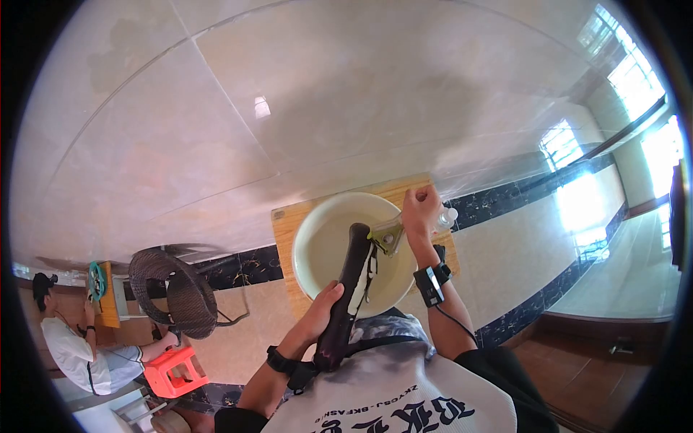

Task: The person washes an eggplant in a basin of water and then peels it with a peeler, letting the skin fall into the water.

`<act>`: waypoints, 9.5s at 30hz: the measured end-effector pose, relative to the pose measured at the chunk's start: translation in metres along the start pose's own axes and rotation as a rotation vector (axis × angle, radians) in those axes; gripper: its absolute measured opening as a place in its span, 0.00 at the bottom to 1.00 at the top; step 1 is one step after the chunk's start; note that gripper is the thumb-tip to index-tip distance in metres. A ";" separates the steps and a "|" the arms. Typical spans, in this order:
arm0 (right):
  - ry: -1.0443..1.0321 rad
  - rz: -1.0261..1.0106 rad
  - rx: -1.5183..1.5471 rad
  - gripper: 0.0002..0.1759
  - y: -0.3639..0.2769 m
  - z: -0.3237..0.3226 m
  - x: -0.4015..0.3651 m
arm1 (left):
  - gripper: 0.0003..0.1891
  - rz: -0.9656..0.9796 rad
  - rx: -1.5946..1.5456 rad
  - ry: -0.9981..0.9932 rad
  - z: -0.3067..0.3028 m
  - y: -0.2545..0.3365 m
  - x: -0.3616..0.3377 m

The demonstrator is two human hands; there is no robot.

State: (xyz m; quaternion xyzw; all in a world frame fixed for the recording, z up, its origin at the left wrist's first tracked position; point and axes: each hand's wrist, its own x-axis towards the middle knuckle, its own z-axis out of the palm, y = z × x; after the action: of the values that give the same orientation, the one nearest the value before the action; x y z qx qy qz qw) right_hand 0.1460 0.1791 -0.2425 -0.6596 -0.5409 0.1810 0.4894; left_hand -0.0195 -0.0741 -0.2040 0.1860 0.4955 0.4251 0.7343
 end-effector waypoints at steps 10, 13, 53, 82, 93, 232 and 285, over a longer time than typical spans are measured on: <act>-0.032 0.296 0.153 0.10 0.049 -0.003 0.009 | 0.29 -0.065 -0.161 -0.001 -0.005 -0.002 -0.013; -0.133 0.267 0.202 0.11 0.030 -0.011 -0.003 | 0.30 -0.233 -0.362 0.002 -0.010 -0.001 -0.006; -0.541 0.546 0.287 0.12 -0.074 -0.034 -0.085 | 0.36 -0.130 -0.405 0.057 -0.003 0.002 0.011; -0.173 0.423 0.029 0.13 0.004 -0.001 -0.005 | 0.33 -0.166 -0.359 -0.062 0.004 -0.020 -0.005; -0.070 0.387 -0.102 0.13 0.039 0.023 -0.006 | 0.32 -0.135 -0.250 -0.122 -0.015 -0.020 -0.034; -0.483 0.266 0.038 0.11 -0.082 -0.037 -0.109 | 0.27 0.102 -0.170 0.118 -0.009 -0.008 0.005; -0.277 -0.082 0.221 0.10 -0.119 -0.053 -0.095 | 0.33 0.015 -0.312 0.171 0.009 0.002 -0.008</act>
State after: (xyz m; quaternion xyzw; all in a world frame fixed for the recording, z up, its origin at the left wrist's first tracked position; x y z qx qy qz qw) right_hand 0.0901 0.0624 -0.1461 -0.5479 -0.6064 0.3085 0.4867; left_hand -0.0140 -0.0782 -0.1939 0.0369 0.4828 0.5166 0.7061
